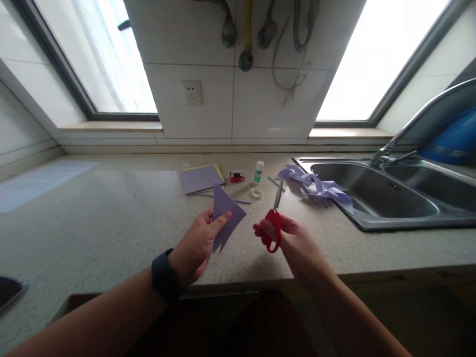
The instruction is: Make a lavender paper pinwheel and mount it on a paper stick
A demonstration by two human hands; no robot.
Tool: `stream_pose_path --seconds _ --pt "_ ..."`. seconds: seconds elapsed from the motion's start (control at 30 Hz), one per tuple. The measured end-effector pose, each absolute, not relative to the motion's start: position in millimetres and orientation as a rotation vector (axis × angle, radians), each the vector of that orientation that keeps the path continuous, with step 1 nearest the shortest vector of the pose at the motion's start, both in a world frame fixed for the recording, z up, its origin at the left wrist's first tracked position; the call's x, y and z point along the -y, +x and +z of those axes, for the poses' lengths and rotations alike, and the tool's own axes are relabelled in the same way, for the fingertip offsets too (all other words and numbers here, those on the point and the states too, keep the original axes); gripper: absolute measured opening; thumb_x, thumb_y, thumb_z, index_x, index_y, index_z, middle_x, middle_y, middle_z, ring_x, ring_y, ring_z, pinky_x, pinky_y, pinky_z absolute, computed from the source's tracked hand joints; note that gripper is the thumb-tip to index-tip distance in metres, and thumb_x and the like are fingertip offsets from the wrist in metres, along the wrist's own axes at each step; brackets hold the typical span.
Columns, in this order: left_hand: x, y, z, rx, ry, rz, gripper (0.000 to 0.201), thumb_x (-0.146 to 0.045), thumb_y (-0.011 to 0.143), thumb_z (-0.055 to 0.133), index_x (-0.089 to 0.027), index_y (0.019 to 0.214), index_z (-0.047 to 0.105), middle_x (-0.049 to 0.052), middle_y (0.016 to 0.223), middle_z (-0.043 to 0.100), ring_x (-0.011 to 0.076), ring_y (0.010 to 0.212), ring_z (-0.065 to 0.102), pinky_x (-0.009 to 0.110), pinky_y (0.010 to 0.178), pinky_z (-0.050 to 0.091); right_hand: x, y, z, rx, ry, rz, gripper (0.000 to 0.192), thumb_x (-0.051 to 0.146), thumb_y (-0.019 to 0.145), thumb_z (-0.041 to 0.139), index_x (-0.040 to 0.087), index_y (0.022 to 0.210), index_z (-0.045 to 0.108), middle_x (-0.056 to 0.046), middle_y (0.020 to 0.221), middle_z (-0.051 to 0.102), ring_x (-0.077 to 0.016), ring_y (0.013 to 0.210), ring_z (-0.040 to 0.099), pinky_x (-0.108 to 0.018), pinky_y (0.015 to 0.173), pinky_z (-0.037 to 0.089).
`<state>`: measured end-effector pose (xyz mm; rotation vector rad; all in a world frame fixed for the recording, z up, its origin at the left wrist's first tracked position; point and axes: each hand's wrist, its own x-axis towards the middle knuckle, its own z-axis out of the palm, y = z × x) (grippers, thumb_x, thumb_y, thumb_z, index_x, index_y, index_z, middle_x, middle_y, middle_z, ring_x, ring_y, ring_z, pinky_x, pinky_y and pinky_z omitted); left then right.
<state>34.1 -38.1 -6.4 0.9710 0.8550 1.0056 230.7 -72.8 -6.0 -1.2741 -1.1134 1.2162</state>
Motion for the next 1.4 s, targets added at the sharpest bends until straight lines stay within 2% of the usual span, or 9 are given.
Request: stream_pose_path --seconds 0.07,0.2,0.33,0.43,0.53,0.7,1.07,1.2,1.4 --pt "35 39 -7 -0.811 0.943 1.025 0.034 -0.041 0.086 0.077 -0.016 0.108 0.070 0.007 0.103 0.078 0.0162 0.085 0.070 0.028 0.081 0.052 54 223 -6 1.131 -1.253 1.222 0.041 0.054 0.071 0.084 0.019 0.086 0.068 -0.009 0.086 0.074 -0.0229 0.080 0.068 -0.036 0.068 0.051" --pt "27 44 -7 -0.769 0.916 1.039 0.034 -0.032 0.084 0.080 -0.014 0.111 0.070 0.009 0.106 0.077 0.0158 0.090 0.069 0.028 0.086 0.051 31 213 -5 1.133 -1.195 1.178 0.035 0.044 0.068 0.086 0.020 0.080 0.063 -0.002 0.076 0.068 -0.0161 0.068 0.060 -0.032 0.064 0.047" --pt "17 42 -7 -0.752 0.834 1.104 0.040 -0.022 0.081 0.081 -0.018 0.117 0.063 0.008 0.117 0.073 0.0170 0.099 0.068 0.030 0.091 0.050 19 213 1 1.162 -1.145 1.168 0.035 0.041 0.067 0.086 0.021 0.077 0.060 0.003 0.069 0.062 -0.0130 0.063 0.054 -0.030 0.059 0.043" --pt "8 37 -10 -0.694 0.867 0.978 0.038 -0.029 0.083 0.081 -0.016 0.116 0.067 0.009 0.114 0.073 0.0160 0.089 0.068 0.029 0.082 0.052 8 215 9 1.232 -1.108 1.209 0.034 0.041 0.066 0.086 0.021 0.075 0.060 0.002 0.068 0.063 -0.0133 0.062 0.055 -0.030 0.058 0.043" --pt "-3 34 -15 -0.688 0.909 0.863 0.034 -0.039 0.083 0.080 -0.014 0.106 0.074 0.011 0.102 0.075 0.0179 0.079 0.068 0.031 0.072 0.054 -4 219 16 1.337 -1.076 1.255 0.032 0.038 0.064 0.087 0.021 0.074 0.063 0.001 0.067 0.065 -0.0144 0.062 0.057 -0.030 0.056 0.043" --pt "-21 33 -24 -0.700 0.944 0.930 0.025 -0.032 0.081 0.084 -0.015 0.098 0.079 0.007 0.087 0.077 0.0157 0.078 0.068 0.027 0.073 0.050 -23 229 21 1.456 -1.073 1.222 0.025 0.033 0.066 0.088 0.019 0.072 0.068 0.002 0.066 0.066 -0.0117 0.060 0.053 -0.028 0.055 0.040" --pt "-40 36 -37 -0.660 0.931 0.933 0.021 -0.031 0.084 0.082 -0.021 0.102 0.081 0.005 0.099 0.081 0.0163 0.086 0.072 0.026 0.079 0.052 -44 237 -3 1.485 -1.082 1.255 0.024 0.039 0.078 0.077 0.016 0.079 0.073 -0.004 0.070 0.070 -0.0145 0.065 0.062 -0.028 0.057 0.047" --pt "-41 35 -39 -0.654 0.997 0.900 0.019 -0.030 0.087 0.079 -0.023 0.104 0.081 0.003 0.098 0.081 0.0166 0.088 0.073 0.026 0.080 0.052 -46 236 -5 1.470 -1.053 1.280 0.021 0.036 0.076 0.077 0.016 0.075 0.070 -0.003 0.067 0.067 -0.0131 0.061 0.059 -0.027 0.055 0.045" --pt "-40 32 -48 -0.676 1.047 0.949 0.025 -0.032 0.085 0.081 -0.025 0.109 0.080 0.004 0.112 0.080 0.0191 0.099 0.071 0.030 0.091 0.052 -46 238 -8 1.600 -1.018 1.178 0.012 0.025 0.076 0.075 0.016 0.073 0.066 0.000 0.064 0.062 -0.0111 0.058 0.053 -0.025 0.052 0.040"
